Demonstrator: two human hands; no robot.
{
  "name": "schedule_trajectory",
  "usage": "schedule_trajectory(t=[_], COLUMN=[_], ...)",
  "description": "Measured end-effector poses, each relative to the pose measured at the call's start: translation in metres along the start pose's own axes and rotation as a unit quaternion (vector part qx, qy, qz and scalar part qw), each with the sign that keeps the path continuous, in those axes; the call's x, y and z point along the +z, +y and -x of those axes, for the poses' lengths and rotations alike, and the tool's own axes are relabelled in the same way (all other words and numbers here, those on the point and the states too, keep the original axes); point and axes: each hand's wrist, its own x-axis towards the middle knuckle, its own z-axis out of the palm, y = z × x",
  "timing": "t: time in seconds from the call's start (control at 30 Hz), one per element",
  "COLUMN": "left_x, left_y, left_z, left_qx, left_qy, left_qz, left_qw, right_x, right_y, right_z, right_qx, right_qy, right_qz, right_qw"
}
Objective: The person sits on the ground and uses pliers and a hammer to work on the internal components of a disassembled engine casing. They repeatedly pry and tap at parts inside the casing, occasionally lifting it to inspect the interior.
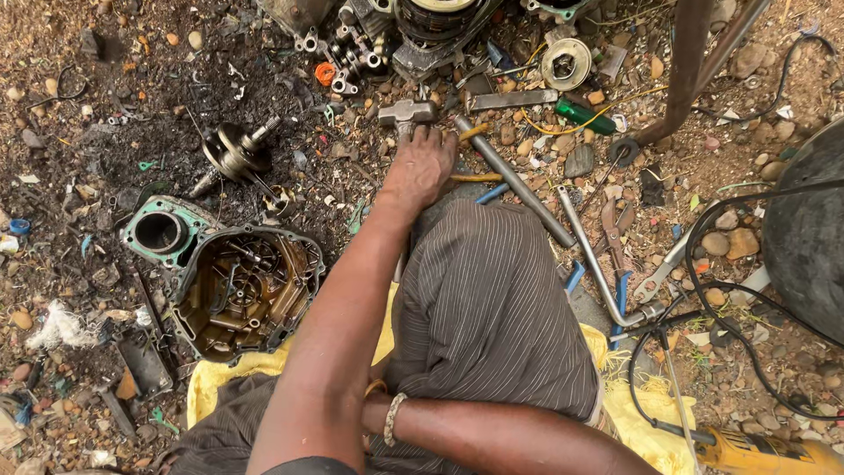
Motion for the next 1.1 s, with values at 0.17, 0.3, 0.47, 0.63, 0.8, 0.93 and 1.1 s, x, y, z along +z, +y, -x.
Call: schedule_trajectory(t=[0.17,0.3,0.47,0.63,0.8,0.93,1.1], left_x=[-0.023,-0.059,-0.065,-0.024,0.026,0.038,0.013], left_y=[-0.028,-0.045,-0.040,-0.007,0.051,0.061,0.026], left_z=[0.055,0.148,0.301,0.394,0.394,0.380,0.383], left_qx=[-0.124,-0.296,-0.298,-0.356,-0.354,-0.300,-0.251], left_qy=[-0.021,0.129,0.360,0.421,0.341,0.348,0.387], left_qz=[0.228,0.549,0.742,0.687,0.703,0.482,0.650], left_qw=[0.965,0.771,0.481,0.474,0.514,0.747,0.604], right_x=[0.005,0.000,-0.004,-0.008,-0.013,-0.017,-0.025], right_y=[-0.019,-0.015,-0.003,-0.006,-0.019,-0.030,-0.032], right_z=[-0.006,-0.015,-0.014,0.006,0.016,0.022,0.021], right_qx=[-0.019,-0.030,-0.059,-0.317,-0.243,-0.269,-0.218], right_qy=[0.049,0.096,0.168,0.126,-0.047,0.034,-0.003], right_qz=[0.058,0.123,0.247,0.306,0.087,0.139,0.149], right_qw=[0.997,0.987,0.953,0.889,0.965,0.953,0.964])
